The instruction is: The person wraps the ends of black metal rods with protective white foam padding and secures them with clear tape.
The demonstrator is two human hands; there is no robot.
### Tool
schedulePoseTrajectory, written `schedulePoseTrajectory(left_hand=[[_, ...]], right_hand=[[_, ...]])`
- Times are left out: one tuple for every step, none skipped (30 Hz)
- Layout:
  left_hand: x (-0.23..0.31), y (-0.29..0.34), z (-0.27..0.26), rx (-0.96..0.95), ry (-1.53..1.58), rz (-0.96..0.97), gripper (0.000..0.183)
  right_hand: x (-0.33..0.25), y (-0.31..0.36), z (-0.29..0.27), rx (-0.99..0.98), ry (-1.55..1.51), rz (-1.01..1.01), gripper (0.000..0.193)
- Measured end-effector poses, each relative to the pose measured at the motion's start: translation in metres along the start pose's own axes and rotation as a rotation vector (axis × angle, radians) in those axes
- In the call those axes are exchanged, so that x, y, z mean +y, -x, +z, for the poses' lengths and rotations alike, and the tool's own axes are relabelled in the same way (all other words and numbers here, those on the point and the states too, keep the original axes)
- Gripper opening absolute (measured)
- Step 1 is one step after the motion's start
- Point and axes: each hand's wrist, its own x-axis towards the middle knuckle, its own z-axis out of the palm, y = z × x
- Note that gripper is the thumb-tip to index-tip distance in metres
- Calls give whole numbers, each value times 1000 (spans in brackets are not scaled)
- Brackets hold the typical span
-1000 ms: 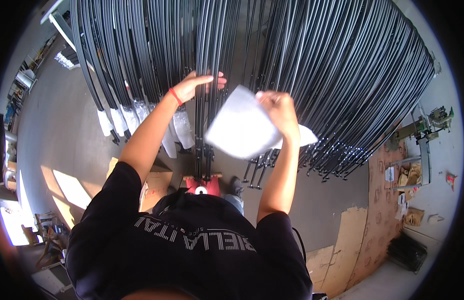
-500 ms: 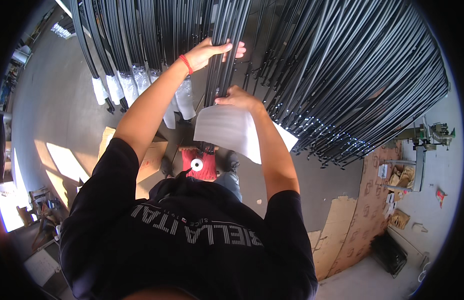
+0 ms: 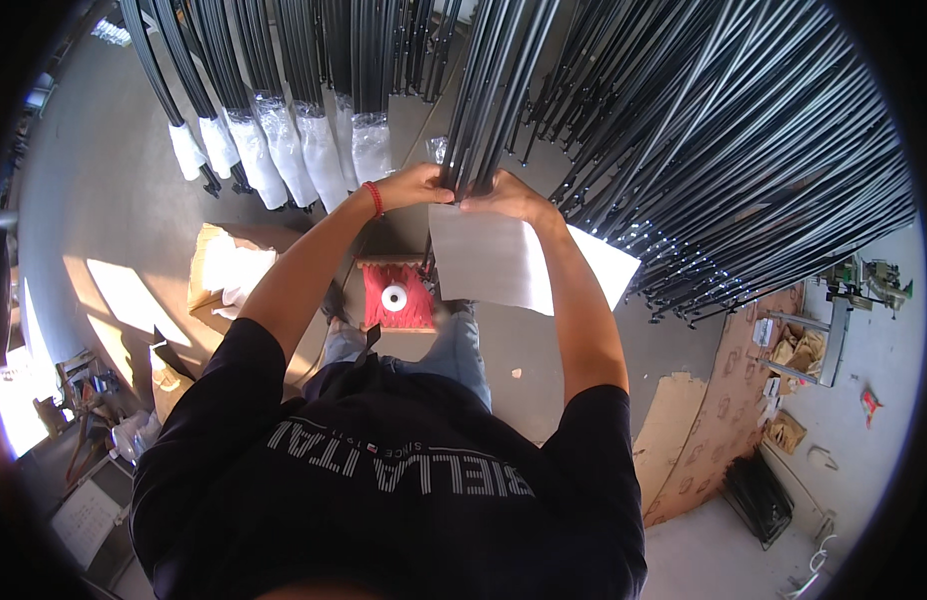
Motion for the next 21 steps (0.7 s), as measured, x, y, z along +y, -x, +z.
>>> schedulePoseTrajectory(left_hand=[[-4,-1,1,-2,26,-32,29],[-8,-1,1,-2,53,-64,29],[-15,-2,2,23,97,-34,28],[-25,1,5,51,142,-4,27],[-35,3,8,80,186,27,27],[-28,4,15,97,310,4,26],[-24,5,22,125,373,29,25],[-21,5,29,152,437,54,23],[-21,3,33,181,498,82,21],[-23,1,36,209,471,74,19],[-25,-1,39,236,443,66,17],[-27,-4,42,264,415,59,15],[-30,-6,46,301,402,106,13],[-33,-9,51,338,388,152,10],[-37,-11,54,377,371,200,8],[-40,-13,59,425,344,196,8],[-43,-15,65,473,317,192,9],[-41,-16,70,521,285,189,9],[-39,-16,75,548,266,160,10],[-36,-16,81,577,246,131,11],[-32,-16,85,605,227,101,12]], right_hand=[[-5,5,1,19,-4,-15,34],[1,6,4,30,-40,-20,32],[9,7,4,45,-75,-27,30],[14,8,4,57,-109,-36,28],[16,7,4,61,-132,-26,28],[21,9,3,71,-159,-11,29],[22,10,4,74,-185,4,30],[20,13,4,69,-187,-17,31],[12,15,4,64,-187,-42,31],[9,17,3,60,-187,-67,31],[13,16,3,57,-185,-67,31],[17,14,1,55,-183,-68,32],[20,14,0,52,-180,-69,32],[22,16,0,68,-168,-58,29],[23,17,0,84,-155,-52,26],[24,18,-1,100,-143,-46,24],[22,20,-3,67,-151,-37,24],[18,22,-6,36,-161,-31,25],[17,23,-9,4,-170,-25,25],[20,22,-10,-7,-151,-22,26],[23,22,-10,-8,-149,-29,26]])
